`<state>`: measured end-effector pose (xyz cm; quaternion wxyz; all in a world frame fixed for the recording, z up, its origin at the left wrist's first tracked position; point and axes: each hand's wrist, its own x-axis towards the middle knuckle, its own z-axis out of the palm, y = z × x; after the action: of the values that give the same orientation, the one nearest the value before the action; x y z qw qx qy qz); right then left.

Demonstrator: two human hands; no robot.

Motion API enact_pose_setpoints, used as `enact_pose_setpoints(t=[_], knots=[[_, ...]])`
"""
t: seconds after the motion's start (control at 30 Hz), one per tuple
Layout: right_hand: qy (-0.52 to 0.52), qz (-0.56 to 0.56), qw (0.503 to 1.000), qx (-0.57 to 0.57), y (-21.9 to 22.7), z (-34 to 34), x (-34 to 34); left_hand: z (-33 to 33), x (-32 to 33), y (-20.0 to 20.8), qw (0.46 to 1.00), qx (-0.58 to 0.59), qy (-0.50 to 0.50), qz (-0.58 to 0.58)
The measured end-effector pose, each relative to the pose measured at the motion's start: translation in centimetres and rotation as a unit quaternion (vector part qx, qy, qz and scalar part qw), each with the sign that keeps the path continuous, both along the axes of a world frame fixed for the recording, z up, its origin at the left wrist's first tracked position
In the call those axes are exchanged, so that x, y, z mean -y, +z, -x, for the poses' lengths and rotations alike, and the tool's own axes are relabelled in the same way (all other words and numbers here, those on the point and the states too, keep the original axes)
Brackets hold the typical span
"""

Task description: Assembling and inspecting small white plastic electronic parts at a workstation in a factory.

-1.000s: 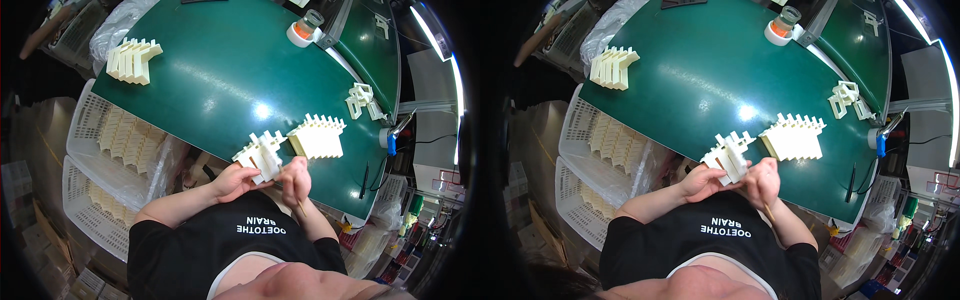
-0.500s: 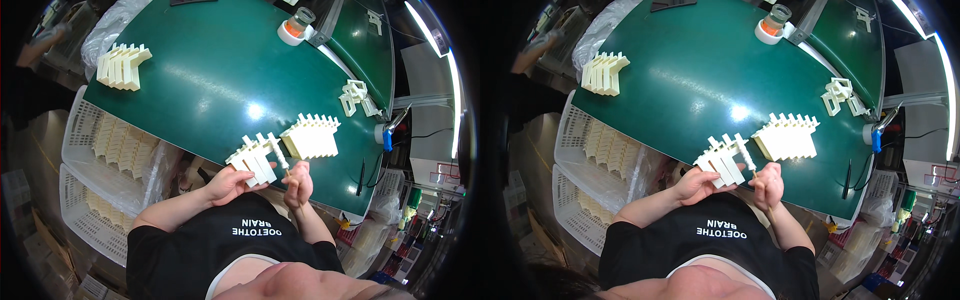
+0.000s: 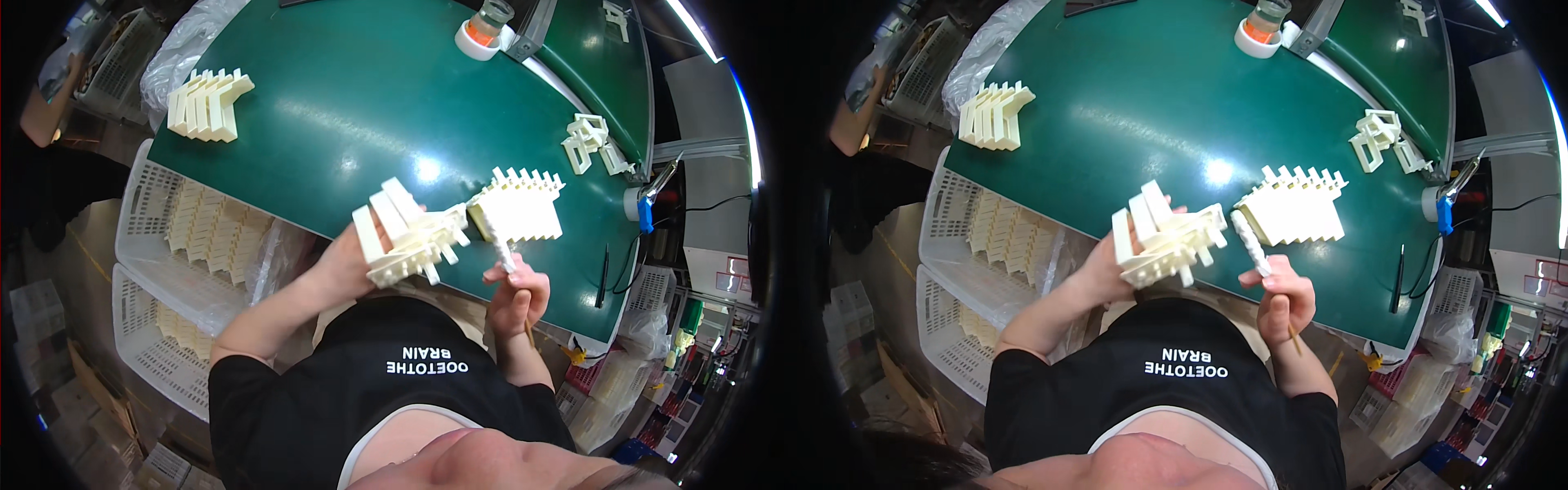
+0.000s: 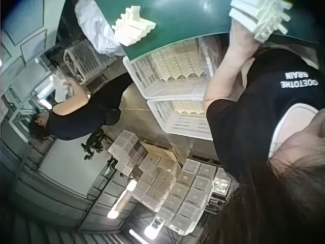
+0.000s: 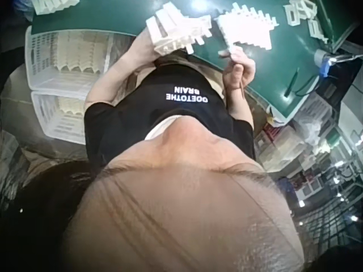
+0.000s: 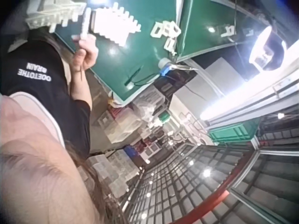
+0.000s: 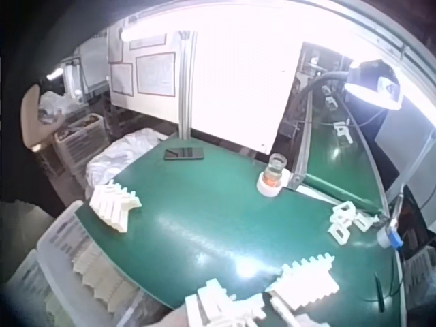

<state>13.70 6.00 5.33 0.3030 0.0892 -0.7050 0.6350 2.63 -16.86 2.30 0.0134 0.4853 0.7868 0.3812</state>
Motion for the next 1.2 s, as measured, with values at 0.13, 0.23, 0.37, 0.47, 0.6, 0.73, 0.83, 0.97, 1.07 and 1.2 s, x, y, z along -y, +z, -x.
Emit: enact_pose_setpoints(t=[0.13,0.23,0.37,0.47,0.6,0.73,0.83,0.97,1.07,1.2], knots=[[0.119,-0.085,0.989,0.019,0.0,0.0,-0.5,0.7,1.0,-3.4,0.999,-0.022,-0.004,0.026],[0.191,-0.153,0.97,0.01,0.8,0.8,0.9,0.2,0.8,-2.9,0.999,-0.035,-0.001,0.028],[0.187,-0.173,0.966,0.035,0.9,1.3,1.6,0.1,0.7,-2.7,1.0,0.005,0.001,-0.012],[0.11,-0.199,0.972,0.062,1.5,1.1,0.2,0.1,0.9,-3.0,1.0,-0.002,-0.004,-0.009],[0.106,-0.196,0.974,0.032,1.8,0.9,0.1,0.1,1.0,-2.6,1.0,-0.016,-0.012,0.011],[0.123,-0.179,0.973,0.08,2.0,1.8,1.1,0.4,1.0,-2.6,1.0,0.016,-0.018,-0.013],[0.008,-0.194,0.969,0.156,1.5,1.2,-1.2,0.5,1.3,-2.5,1.0,-0.026,-0.015,0.009],[0.101,-0.217,0.969,0.061,2.5,1.9,0.6,0.5,1.3,-2.5,1.0,-0.01,-0.02,0.01],[-0.055,-0.271,0.958,0.075,1.1,2.6,-1.2,0.1,2.2,-2.0,0.994,0.1,-0.015,-0.049],[0.032,0.037,0.997,0.063,0.8,1.6,-2.3,0.1,3.3,0.8,0.837,0.52,-0.123,-0.122]])
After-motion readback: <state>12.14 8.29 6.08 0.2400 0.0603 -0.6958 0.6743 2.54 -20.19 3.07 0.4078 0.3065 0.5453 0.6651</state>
